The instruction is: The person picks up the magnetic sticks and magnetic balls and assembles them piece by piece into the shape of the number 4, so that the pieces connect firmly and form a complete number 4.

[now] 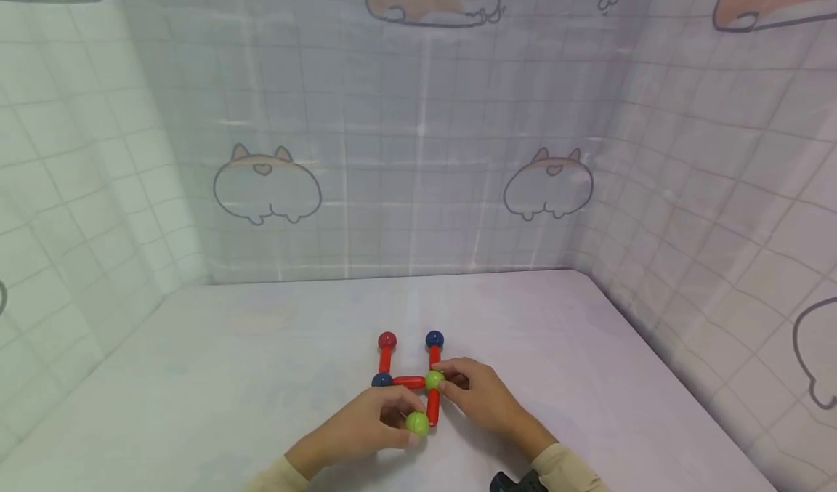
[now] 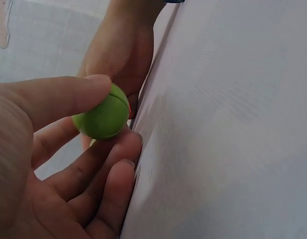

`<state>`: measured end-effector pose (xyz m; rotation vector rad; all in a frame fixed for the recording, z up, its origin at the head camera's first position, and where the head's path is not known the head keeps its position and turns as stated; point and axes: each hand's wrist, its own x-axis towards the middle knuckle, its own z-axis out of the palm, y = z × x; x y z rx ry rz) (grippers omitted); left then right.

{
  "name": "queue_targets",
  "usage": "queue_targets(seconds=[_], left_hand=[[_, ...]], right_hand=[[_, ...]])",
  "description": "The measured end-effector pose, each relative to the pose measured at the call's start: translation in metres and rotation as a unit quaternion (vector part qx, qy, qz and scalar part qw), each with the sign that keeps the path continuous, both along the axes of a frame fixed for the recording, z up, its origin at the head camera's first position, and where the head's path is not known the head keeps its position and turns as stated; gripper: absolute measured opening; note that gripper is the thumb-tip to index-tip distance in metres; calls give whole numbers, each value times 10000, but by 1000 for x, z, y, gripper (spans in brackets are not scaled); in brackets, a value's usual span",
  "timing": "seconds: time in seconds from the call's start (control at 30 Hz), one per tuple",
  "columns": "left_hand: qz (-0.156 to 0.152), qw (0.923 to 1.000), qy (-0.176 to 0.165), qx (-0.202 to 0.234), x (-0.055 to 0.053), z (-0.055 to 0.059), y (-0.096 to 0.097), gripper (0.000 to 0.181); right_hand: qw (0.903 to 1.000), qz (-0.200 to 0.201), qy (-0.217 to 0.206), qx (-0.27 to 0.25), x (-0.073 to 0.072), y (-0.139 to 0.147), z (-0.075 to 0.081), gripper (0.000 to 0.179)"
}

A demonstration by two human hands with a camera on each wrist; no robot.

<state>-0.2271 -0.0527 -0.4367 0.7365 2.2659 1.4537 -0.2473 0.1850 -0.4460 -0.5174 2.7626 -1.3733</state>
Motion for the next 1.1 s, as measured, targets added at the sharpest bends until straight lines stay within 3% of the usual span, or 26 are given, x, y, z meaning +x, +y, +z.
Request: queue_targets(seconds=[0.4,0.6,0.9,1.1], left_hand=[[-528,9970,537,-156,3,1,4,27],[-458,9963,648,-315,8,2,8,26],[-385,9895,1269,-567,10,-1,14,26],[-374,9875,1419,-571,11,1,19,26]], right_hand=[[10000,23,21,-58,-2,2,-2,30],[10000,23,-3,-12,-3,2,-2,29],[10000,27,8,27,-4,1,-2,31],[10000,36,19,0,-3,1,-2,31]])
